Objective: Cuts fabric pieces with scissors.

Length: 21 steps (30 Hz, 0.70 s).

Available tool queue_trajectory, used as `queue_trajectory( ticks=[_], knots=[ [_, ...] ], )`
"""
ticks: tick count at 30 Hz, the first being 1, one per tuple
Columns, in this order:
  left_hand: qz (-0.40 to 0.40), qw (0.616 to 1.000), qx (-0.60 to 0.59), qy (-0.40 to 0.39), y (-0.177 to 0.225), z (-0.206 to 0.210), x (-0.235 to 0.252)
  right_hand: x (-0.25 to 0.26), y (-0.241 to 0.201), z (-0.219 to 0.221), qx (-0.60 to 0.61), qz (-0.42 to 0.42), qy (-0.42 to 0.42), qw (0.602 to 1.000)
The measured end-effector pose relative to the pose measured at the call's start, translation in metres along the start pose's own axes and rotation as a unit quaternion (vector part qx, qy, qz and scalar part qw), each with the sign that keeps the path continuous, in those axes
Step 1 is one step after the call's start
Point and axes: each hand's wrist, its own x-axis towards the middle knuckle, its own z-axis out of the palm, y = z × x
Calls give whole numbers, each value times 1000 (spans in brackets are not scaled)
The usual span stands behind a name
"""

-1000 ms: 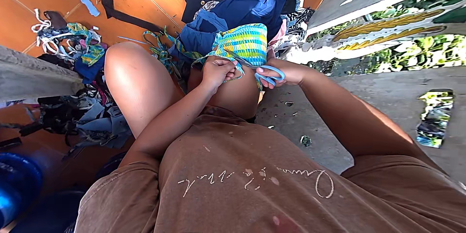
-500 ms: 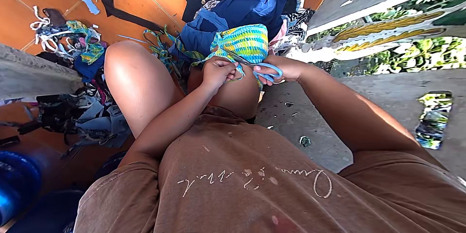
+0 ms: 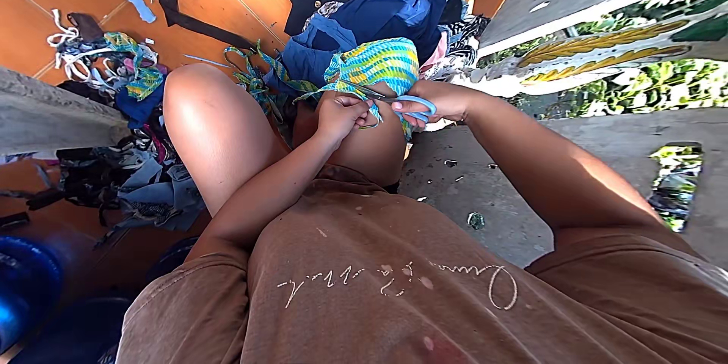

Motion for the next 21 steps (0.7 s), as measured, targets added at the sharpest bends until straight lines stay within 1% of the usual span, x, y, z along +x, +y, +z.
queue_trajectory(
  ticks=[6,9,11,13,14,15,16,17,19,21],
  knots=[
    [-11,1000,5,-9,-2,-1,0,0,0,-3,0,8,1,1000],
    [2,998,70,2,-3,-5,2,0,-3,-2,2,10,2,1000],
    [39,989,134,54,-3,-12,4,-2,-5,-1,1,10,7,1000],
    [102,971,176,129,1,-19,3,-3,-6,1,0,9,10,1000],
    [140,960,192,149,3,-22,6,-4,-5,1,-2,6,10,1000],
    [158,954,202,155,4,-25,11,-4,-3,1,-4,2,9,1000],
    [151,957,202,145,6,-27,16,-4,-3,1,-5,0,9,1000],
    [126,967,184,124,7,-29,22,-4,-3,1,-7,-1,8,1000],
    [79,986,129,77,4,-30,32,-2,4,0,-6,-11,6,1000],
    [62,991,110,43,1,-30,37,1,10,0,-37,-20,21,999]
  ],
)
